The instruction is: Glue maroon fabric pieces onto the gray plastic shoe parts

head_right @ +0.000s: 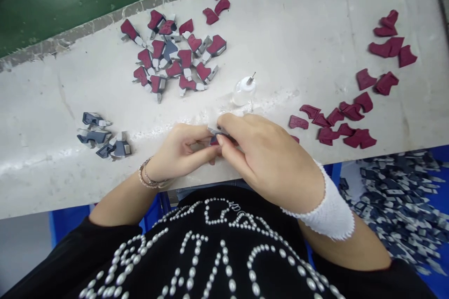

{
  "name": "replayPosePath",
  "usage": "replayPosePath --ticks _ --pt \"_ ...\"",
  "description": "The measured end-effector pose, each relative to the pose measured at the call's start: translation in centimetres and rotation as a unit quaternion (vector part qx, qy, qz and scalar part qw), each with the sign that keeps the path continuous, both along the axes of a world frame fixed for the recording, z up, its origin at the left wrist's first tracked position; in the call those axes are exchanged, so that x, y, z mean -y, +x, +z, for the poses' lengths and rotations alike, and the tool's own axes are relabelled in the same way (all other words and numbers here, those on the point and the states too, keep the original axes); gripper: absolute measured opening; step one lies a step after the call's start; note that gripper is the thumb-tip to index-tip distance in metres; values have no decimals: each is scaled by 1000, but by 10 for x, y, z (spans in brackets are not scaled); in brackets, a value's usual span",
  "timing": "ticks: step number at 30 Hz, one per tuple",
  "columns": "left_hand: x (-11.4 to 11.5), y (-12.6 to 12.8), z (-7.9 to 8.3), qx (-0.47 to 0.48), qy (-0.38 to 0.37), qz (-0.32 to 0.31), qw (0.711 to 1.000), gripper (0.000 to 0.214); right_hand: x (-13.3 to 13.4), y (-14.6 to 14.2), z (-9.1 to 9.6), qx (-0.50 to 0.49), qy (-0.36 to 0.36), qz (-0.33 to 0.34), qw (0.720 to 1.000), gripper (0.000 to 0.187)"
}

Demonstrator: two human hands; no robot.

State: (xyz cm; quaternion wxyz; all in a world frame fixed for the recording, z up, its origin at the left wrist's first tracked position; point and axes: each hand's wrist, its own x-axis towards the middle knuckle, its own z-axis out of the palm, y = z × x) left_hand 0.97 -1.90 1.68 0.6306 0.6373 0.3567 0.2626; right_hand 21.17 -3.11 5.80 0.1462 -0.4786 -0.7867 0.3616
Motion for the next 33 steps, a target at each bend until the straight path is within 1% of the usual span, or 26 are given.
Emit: replayPosePath --ticks 2,3,5,10,12,13,14,15,16,17,18,20,22,24,25,27,29,31,33 --pt "0 -1 3 44 -92 -10 995 15 -2 3 1 -40 -16 10 999 19" --pt "0 -1 4 65 -125 -16 990 15 -3 6 1 -63 -24 17 998 19" --pt "0 -1 6 89 -151 -19 984 14 -6 9 1 -100 -39 30 994 19" --pt "1 2 3 82 -130 14 988 16 -12 10 -6 -114 -66 19 991 21" --pt "1 2 1 77 -134 4 988 19 -12 12 -7 -121 -99 13 988 23" --pt "-1 1 0 63 -132 -4 989 23 -11 14 -6 -134 -127 -1 983 23" --pt "-3 -1 0 25 -118 -2 993 29 -10 18 -5 -156 -157 -21 975 25" --pt "-8 -4 1 -31 -92 16 995 34 -9 22 -3 -181 -182 -43 966 28" --pt "-13 -8 2 -99 -52 50 992 40 -8 28 -1 -212 -201 -66 954 28" --pt "-21 -13 4 -177 1 103 979 44 -8 34 1 -241 -205 -77 946 24" --pt "-30 -19 7 -232 49 156 959 46 -7 39 3 -268 -201 -75 939 22" --pt "-49 -29 14 -301 129 235 915 45 -8 49 6 -321 -185 -44 928 41" --pt "-67 -35 19 -355 190 276 873 44 -10 54 5 -387 -176 6 905 55" --pt "-78 -35 21 -400 231 293 837 44 -12 55 3 -454 -165 57 874 61" --pt "-82 -34 21 -417 245 299 823 40 -13 55 2 -485 -157 78 857 61" --pt "-82 -30 20 -443 265 314 797 25 -15 52 -2 -537 -141 120 823 56" --pt "-74 -27 19 -458 279 328 778 15 -15 49 -4 -573 -130 160 793 51" --pt "-59 -29 19 -470 287 337 764 18 -15 47 -5 -592 -125 192 773 49" --pt "-38 -37 17 -489 283 354 745 22 -14 46 -4 -593 -125 209 767 48"
